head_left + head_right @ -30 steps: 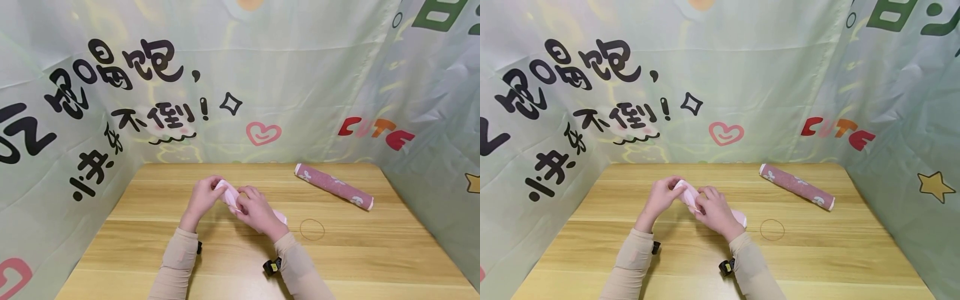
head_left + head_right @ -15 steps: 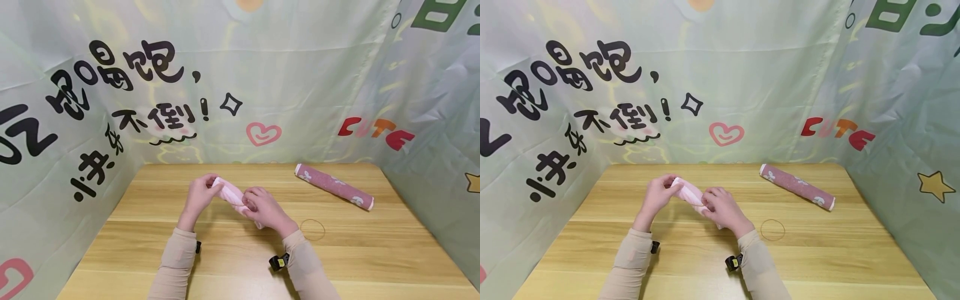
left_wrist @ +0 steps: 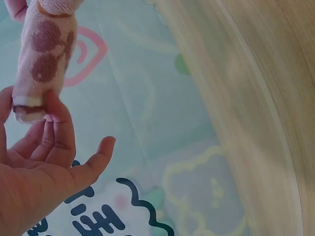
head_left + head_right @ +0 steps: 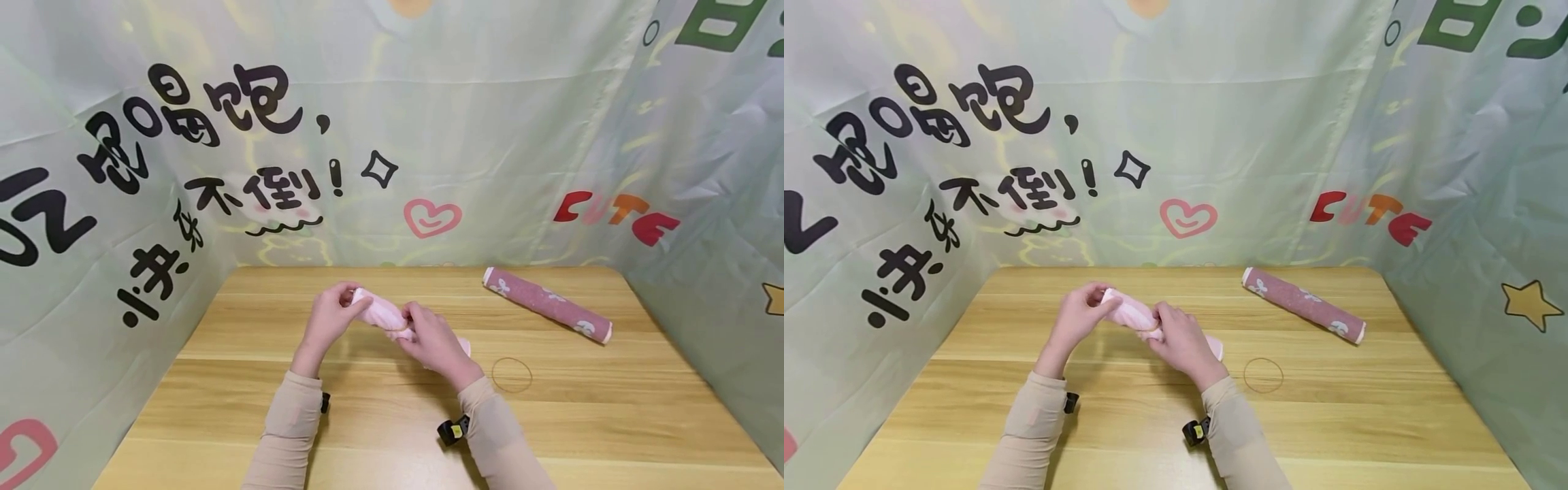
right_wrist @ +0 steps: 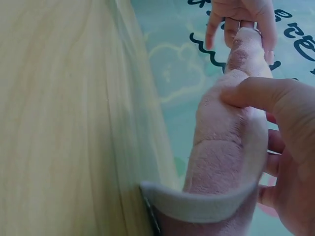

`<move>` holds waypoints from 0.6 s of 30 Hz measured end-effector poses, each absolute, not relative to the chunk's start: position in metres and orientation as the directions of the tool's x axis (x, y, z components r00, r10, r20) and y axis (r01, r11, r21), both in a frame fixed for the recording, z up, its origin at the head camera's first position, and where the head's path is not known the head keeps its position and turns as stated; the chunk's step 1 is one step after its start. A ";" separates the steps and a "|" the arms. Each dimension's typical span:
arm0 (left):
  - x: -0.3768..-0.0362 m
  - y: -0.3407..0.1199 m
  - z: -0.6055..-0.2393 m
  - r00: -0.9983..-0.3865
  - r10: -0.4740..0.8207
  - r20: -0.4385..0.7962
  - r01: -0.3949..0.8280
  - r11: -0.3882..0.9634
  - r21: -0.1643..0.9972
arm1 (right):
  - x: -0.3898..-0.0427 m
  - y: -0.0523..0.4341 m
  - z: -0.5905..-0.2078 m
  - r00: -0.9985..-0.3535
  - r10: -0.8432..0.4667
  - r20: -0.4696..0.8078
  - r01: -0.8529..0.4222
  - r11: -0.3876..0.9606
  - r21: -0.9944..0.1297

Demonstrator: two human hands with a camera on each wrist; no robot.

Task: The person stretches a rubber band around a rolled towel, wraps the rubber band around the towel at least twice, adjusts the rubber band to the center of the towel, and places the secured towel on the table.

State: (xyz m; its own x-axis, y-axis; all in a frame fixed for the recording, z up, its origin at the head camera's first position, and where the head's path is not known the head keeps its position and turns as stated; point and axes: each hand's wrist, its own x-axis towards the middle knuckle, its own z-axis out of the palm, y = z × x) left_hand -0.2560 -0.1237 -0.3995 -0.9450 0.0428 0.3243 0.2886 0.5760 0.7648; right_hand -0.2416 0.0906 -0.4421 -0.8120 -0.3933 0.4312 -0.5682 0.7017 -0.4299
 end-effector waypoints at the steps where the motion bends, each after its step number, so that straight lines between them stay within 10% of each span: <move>1: -0.256 -0.124 -0.400 -0.945 0.065 0.322 0.299 0.579 0.759 | -0.242 0.092 -0.442 -0.812 -0.387 0.438 -0.566 0.704 -0.428; 18: -0.254 -0.120 -0.408 -0.760 0.413 0.501 0.599 0.745 0.294 | -0.246 0.107 -0.439 -0.842 -0.368 0.394 -0.530 0.700 -0.478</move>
